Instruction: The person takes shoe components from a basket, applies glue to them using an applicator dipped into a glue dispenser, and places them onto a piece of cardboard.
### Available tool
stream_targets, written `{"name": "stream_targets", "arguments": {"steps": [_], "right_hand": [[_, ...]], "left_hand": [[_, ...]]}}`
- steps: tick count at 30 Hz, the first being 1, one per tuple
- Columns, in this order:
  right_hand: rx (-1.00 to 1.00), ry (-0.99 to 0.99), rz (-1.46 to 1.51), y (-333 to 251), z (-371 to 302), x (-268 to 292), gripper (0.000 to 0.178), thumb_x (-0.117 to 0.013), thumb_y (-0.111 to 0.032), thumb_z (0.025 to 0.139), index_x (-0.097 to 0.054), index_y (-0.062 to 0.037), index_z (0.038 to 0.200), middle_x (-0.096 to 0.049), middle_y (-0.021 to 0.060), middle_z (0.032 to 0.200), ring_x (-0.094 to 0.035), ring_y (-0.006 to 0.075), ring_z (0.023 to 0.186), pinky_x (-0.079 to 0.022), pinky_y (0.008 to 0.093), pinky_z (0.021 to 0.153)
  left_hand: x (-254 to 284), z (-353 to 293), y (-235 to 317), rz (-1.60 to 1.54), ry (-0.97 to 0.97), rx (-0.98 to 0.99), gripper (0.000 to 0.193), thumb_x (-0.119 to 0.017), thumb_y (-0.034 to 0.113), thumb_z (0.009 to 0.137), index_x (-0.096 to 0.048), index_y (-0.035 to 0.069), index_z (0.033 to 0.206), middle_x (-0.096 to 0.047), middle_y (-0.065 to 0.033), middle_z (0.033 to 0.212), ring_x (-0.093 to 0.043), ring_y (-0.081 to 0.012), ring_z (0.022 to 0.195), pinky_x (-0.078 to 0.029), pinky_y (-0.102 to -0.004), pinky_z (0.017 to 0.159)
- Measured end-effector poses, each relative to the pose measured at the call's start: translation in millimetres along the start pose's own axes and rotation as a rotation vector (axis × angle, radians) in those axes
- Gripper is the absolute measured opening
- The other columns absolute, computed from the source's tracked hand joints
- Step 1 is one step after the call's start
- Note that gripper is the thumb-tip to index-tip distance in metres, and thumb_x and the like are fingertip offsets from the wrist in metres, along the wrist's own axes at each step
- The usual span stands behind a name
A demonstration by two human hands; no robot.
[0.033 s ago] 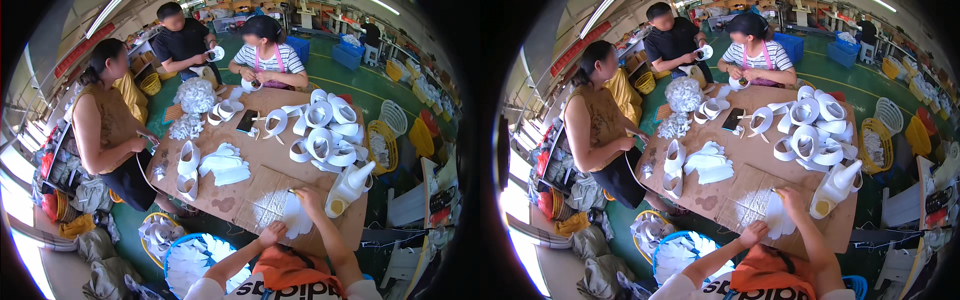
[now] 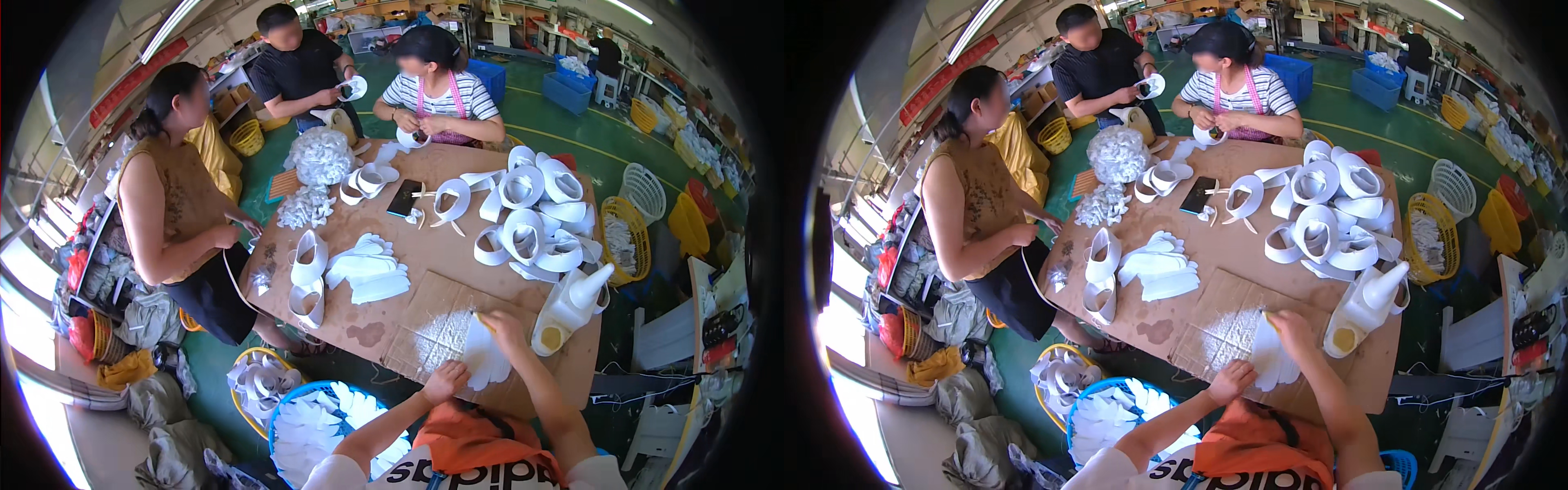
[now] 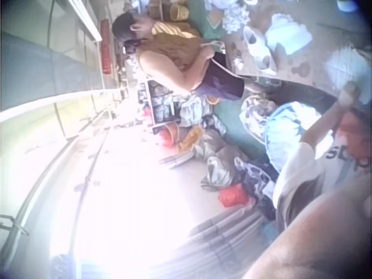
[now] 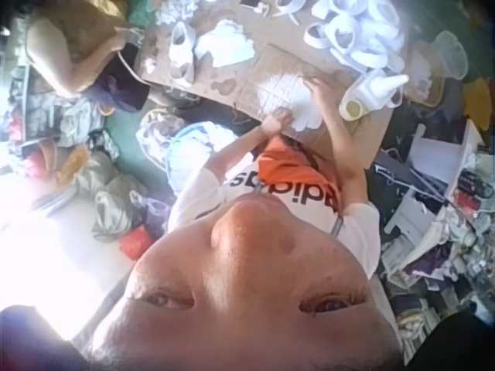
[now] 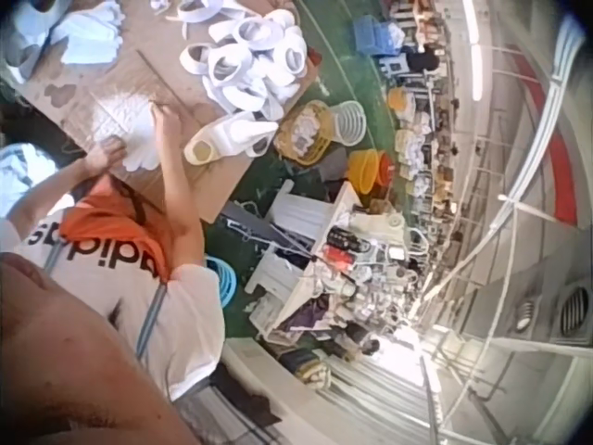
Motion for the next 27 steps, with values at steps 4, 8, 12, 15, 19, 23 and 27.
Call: {"name": "stream_targets", "arguments": {"steps": [4, 8, 12, 15, 19, 23, 27], "right_hand": [[0.195, -0.217, 0.073, -11, -61, -27, 0.016, -0.06, -0.019, 0.079, -0.066, -0.0083, 0.089, -0.061, 0.0121, 0.083, -0.059, 0.0294, 0.08, -0.047, 0.0368, 0.07], [-0.176, -0.417, 0.265, 9, -50, -19, 0.015, -0.059, -0.014, 0.079, -0.066, -0.007, 0.089, -0.062, 0.0146, 0.085, -0.06, 0.0327, 0.078, -0.049, 0.0385, 0.069], [-0.233, 0.027, 0.16, 6, -45, 14, 0.016, -0.062, -0.017, 0.076, -0.067, -0.006, 0.087, -0.063, 0.016, 0.083, -0.061, 0.0333, 0.078, -0.049, 0.0391, 0.07], [-0.054, -0.279, 0.162, -21, -85, -10, 0.018, -0.059, -0.02, 0.078, -0.066, -0.0048, 0.084, -0.062, 0.0173, 0.077, -0.061, 0.0341, 0.073, -0.048, 0.0419, 0.064], [-0.256, -0.085, 0.073, 3, -53, 20, 0.017, -0.06, -0.013, 0.074, -0.064, 0.0015, 0.08, -0.061, 0.0203, 0.078, -0.059, 0.0363, 0.074, -0.047, 0.0428, 0.066], [-0.18, -0.059, -0.035, -8, -59, 20, 0.018, -0.058, -0.016, 0.077, -0.064, 0.0002, 0.082, -0.061, 0.0182, 0.077, -0.06, 0.0353, 0.071, -0.048, 0.0425, 0.063], [-0.197, -0.061, -0.133, 8, -66, 16, 0.016, -0.059, -0.015, 0.077, -0.063, -0.0001, 0.081, -0.061, 0.0182, 0.077, -0.059, 0.0358, 0.07, -0.047, 0.0432, 0.063]], "left_hand": [[1, -7, -18, 0.144, 0.078, 0.202, 0.029, -0.06, 0.019, 0.072, -0.053, 0.006, 0.097, -0.048, -0.0107, 0.103, -0.048, -0.0283, 0.1, -0.038, -0.0415, 0.085], [17, 6, -11, 0.177, 0.08, 0.152, 0.038, -0.066, 0.019, 0.067, -0.05, 0.007, 0.099, -0.046, -0.0115, 0.104, -0.046, -0.0282, 0.097, -0.036, -0.0411, 0.085], [14, 13, -17, 0.178, 0.031, 0.103, 0.037, -0.066, 0.019, 0.067, -0.051, 0.007, 0.099, -0.046, -0.0115, 0.105, -0.046, -0.0272, 0.098, -0.036, -0.0405, 0.085], [13, 14, -20, 0.149, -0.003, 0.133, 0.035, -0.064, 0.018, 0.069, -0.051, 0.007, 0.1, -0.047, -0.0111, 0.103, -0.047, -0.0271, 0.097, -0.037, -0.0393, 0.084], [11, 17, -12, 0.099, -0.072, -0.006, 0.027, -0.061, 0.016, 0.072, -0.054, 0.008, 0.097, -0.052, -0.0088, 0.099, -0.052, -0.0245, 0.091, -0.043, -0.0348, 0.077], [23, 26, -11, -0.161, -0.003, 0.092, 0.02, -0.059, 0.005, 0.072, -0.057, 0.005, 0.092, -0.056, -0.0088, 0.092, -0.059, -0.0247, 0.081, -0.048, -0.0344, 0.068], [79, 8, -60, -0.535, 0.497, 0.728, 0.011, -0.057, -0.004, 0.076, -0.059, 0.001, 0.086, -0.06, -0.0098, 0.079, -0.06, -0.0184, 0.072, -0.048, -0.0286, 0.067]]}}
Point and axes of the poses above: each hand's wrist, its own z-axis towards the middle knuckle, its own x-axis out of the back of the hand, y = z × x, the point moved 9 cm from there along z, towards the middle knuckle
